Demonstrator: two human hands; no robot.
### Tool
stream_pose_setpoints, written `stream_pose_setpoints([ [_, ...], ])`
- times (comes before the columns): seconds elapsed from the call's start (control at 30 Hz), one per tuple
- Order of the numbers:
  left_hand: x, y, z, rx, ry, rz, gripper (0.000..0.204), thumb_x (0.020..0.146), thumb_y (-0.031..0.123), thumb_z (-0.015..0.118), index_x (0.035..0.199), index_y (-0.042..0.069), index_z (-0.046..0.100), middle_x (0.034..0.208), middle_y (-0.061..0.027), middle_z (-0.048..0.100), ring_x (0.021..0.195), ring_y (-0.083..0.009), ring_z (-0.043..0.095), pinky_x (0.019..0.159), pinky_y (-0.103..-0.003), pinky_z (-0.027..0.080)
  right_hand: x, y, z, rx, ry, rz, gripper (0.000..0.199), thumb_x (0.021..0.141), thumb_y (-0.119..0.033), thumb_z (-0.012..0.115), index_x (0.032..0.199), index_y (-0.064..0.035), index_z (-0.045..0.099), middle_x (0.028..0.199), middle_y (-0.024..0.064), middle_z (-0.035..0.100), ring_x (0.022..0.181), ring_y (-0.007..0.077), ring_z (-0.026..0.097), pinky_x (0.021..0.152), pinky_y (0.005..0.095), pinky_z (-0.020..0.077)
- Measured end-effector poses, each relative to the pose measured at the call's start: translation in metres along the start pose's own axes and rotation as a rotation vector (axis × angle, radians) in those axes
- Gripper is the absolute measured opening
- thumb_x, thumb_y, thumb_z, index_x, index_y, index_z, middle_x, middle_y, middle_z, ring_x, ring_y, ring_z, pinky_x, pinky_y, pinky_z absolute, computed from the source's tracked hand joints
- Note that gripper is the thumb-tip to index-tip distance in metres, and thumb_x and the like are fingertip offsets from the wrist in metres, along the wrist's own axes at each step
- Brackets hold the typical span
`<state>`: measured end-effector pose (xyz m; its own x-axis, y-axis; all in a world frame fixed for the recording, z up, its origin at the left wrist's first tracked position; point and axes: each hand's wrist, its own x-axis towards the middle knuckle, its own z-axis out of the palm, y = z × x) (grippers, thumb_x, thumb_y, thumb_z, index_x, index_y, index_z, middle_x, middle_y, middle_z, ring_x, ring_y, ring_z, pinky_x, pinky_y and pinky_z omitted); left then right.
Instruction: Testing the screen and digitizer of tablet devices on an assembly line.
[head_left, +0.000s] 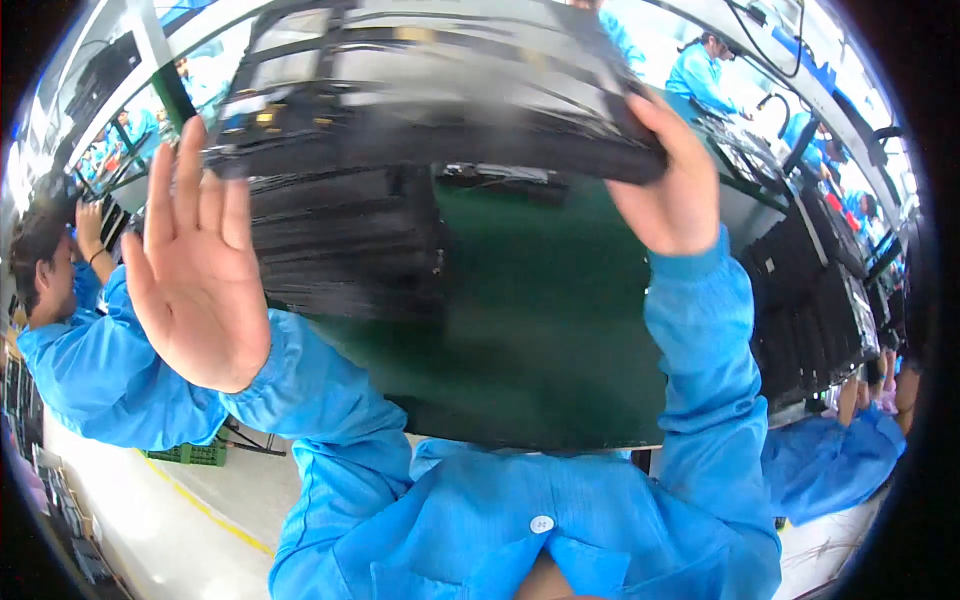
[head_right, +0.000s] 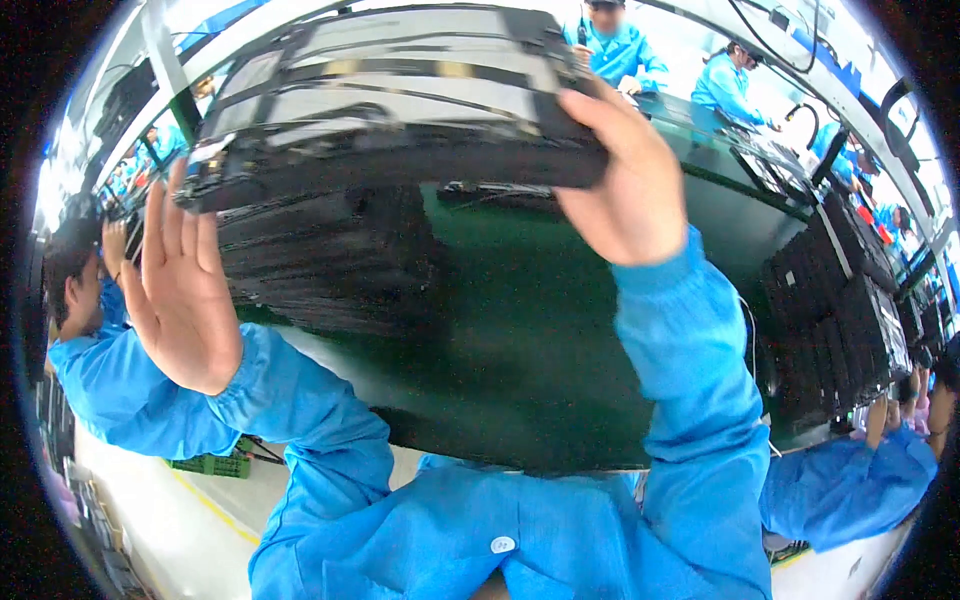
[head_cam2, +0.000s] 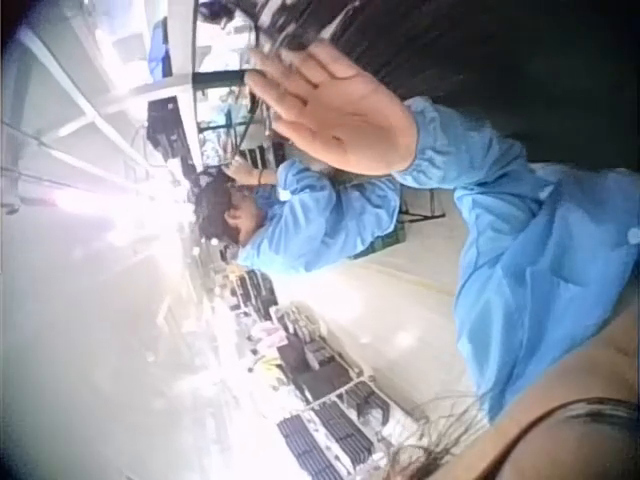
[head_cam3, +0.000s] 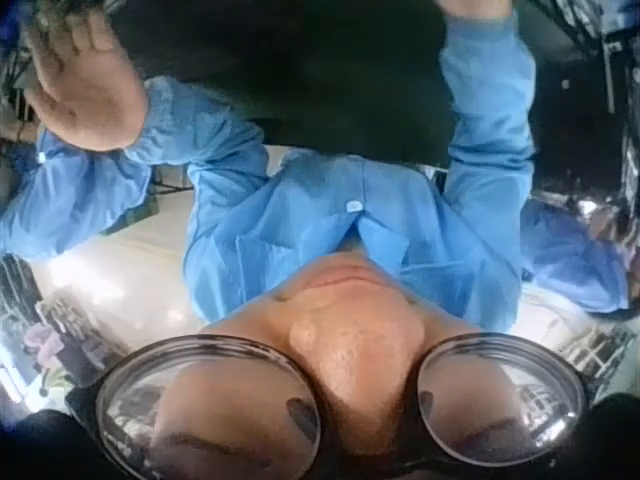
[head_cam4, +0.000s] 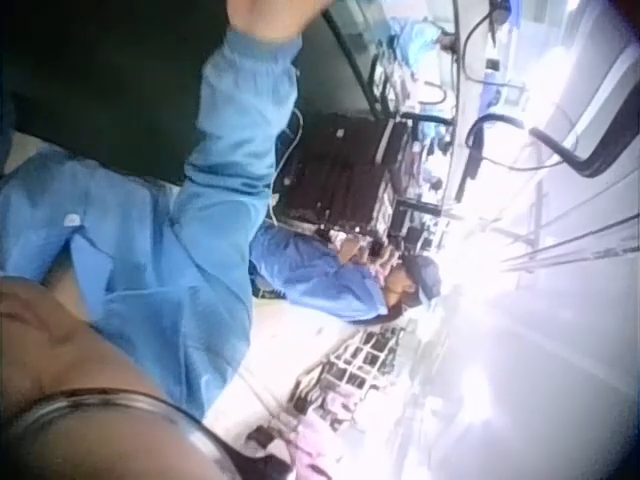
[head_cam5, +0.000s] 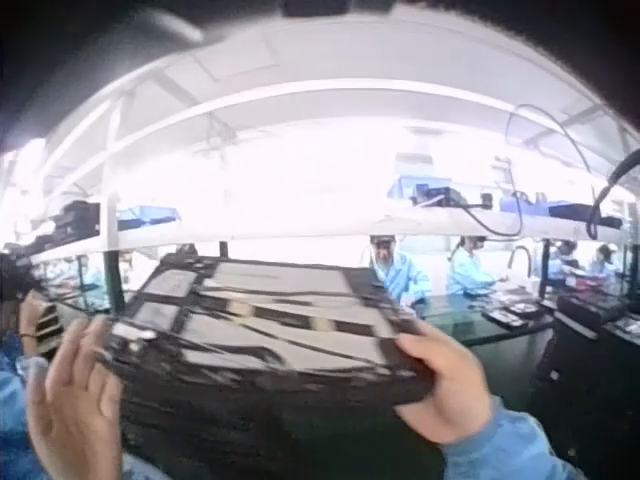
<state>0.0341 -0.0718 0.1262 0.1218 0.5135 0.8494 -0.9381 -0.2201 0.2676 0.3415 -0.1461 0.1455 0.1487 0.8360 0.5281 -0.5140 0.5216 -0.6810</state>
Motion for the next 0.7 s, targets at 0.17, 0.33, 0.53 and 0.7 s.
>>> stream_pose_setpoints([
  [0.17,-0.006,-0.048,0.036,-0.233,0.029,-0.548,0.068,0.089,0.028,0.046,0.138,-0.006,0.012,0.142,-0.0268,0.016,0.123,-0.0329,0.039,0.093,-0.044,0.045,-0.098,-0.04,-0.063,-0.099,0.305,-0.022,0.049,0.085,-0.014,0.046,0.129,0.0069,0.035,0.124,0.0198,0.049,0.112,0.0273,0.051,0.099,0.0375,0.0364],
  [0.33,-0.054,-0.095,0.052,0.032,0.044,-1.174,0.058,0.088,0.024,0.052,0.131,-0.005,0.029,0.115,-0.0165,0.054,0.094,-0.0224,0.06,0.076,-0.033,0.054,-0.189,-0.039,-0.095,-0.375,0.523,0.071,0.07,0.076,-0.024,0.053,0.132,0.0093,0.028,0.126,0.0217,0.047,0.112,0.0288,0.051,0.097,0.0354,0.0386],
  [0.53,-0.11,-0.12,0.022,0.17,0.161,-1.505,0.046,0.086,0.021,0.058,0.119,-0.007,0.042,0.105,-0.0124,0.058,0.087,-0.0177,0.062,0.073,-0.031,0.054,-0.242,-0.015,-0.115,-0.314,0.704,0.278,0.062,0.081,-0.016,0.046,0.135,0.0074,0.027,0.13,0.02,0.043,0.115,0.0262,0.048,0.098,0.0335,0.0372],
  [0.7,-0.132,-0.124,0.0,0.434,0.221,-1.546,0.049,0.084,0.026,0.062,0.115,-0.007,0.044,0.1,-0.0125,0.06,0.086,-0.0181,0.063,0.074,-0.032,0.054,-0.252,0.0,-0.117,-0.292,0.714,0.306,0.051,0.087,-0.008,0.043,0.134,0.0057,0.029,0.124,0.0167,0.048,0.111,0.0225,0.051,0.094,0.0309,0.0406],
])
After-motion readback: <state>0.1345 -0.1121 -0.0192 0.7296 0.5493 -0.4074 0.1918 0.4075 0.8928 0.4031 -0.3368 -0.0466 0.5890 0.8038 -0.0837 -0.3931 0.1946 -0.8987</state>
